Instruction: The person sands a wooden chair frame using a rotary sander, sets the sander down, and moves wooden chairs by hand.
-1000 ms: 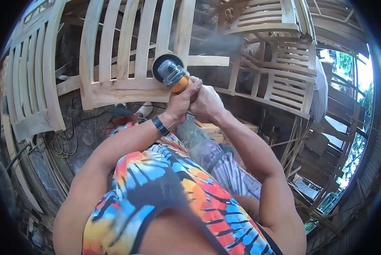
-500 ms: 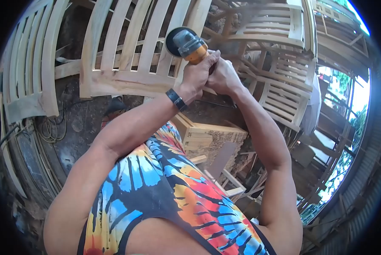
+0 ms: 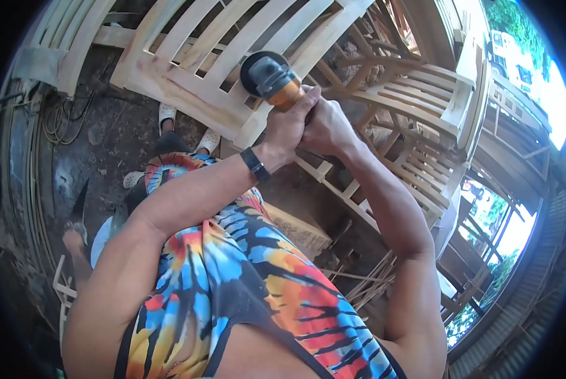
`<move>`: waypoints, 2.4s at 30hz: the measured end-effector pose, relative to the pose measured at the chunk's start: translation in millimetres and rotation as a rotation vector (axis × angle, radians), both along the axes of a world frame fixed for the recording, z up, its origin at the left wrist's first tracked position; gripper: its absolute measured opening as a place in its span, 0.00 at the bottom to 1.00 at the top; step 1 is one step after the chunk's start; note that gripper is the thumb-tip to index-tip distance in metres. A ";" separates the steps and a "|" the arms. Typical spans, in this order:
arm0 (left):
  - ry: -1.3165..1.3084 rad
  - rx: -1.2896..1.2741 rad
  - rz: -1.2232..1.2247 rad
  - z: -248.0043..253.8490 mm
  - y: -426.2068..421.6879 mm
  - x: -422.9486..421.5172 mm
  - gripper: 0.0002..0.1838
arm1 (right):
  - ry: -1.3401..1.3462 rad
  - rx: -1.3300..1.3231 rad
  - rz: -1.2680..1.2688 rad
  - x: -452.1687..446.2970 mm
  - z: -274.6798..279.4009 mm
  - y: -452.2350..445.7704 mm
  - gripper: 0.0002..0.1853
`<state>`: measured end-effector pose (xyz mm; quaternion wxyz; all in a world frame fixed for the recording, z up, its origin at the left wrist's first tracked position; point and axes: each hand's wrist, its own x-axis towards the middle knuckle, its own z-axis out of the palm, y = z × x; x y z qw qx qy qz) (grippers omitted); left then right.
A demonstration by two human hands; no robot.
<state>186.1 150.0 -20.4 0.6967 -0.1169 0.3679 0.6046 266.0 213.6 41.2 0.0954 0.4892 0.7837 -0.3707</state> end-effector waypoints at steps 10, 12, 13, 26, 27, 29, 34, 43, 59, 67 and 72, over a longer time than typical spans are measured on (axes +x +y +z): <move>0.007 -0.056 0.020 4.9 13.4 12.2 0.28 | -0.113 -0.037 0.068 1.0 13.4 20.4 0.25; 0.017 -0.014 0.135 1.7 1.9 13.0 0.28 | -0.032 0.029 0.187 7.8 -4.7 15.7 0.25; -0.013 -0.056 0.155 1.4 -0.8 13.5 0.24 | -0.039 0.013 0.192 4.8 -3.6 14.5 0.25; -0.004 -0.081 0.238 4.9 -4.8 17.1 0.20 | -0.051 -0.027 0.294 -1.1 -0.7 14.1 0.25; 0.018 -0.061 0.234 2.0 0.6 20.4 0.20 | -0.033 -0.028 0.267 0.1 0.2 18.2 0.25; -0.025 -0.023 0.240 -2.4 17.0 28.9 0.21 | 0.001 -0.036 0.214 6.0 4.0 30.7 0.26; -0.063 0.024 0.183 0.4 73.1 43.1 0.24 | -0.096 0.079 0.126 18.4 13.2 74.0 0.24; 0.054 -0.008 0.067 7.6 87.5 29.3 0.38 | -0.185 0.128 0.104 15.2 15.3 90.3 0.23; -0.094 -0.093 0.229 8.9 10.2 22.1 0.26 | -0.093 -0.032 0.279 4.2 3.5 36.7 0.21; -0.025 -0.001 0.188 5.4 69.6 34.4 0.29 | -0.037 0.050 0.211 19.3 2.0 84.4 0.26; 0.038 -0.060 0.072 -2.9 118.1 37.6 0.35 | -0.183 0.100 0.171 24.0 2.2 127.0 0.26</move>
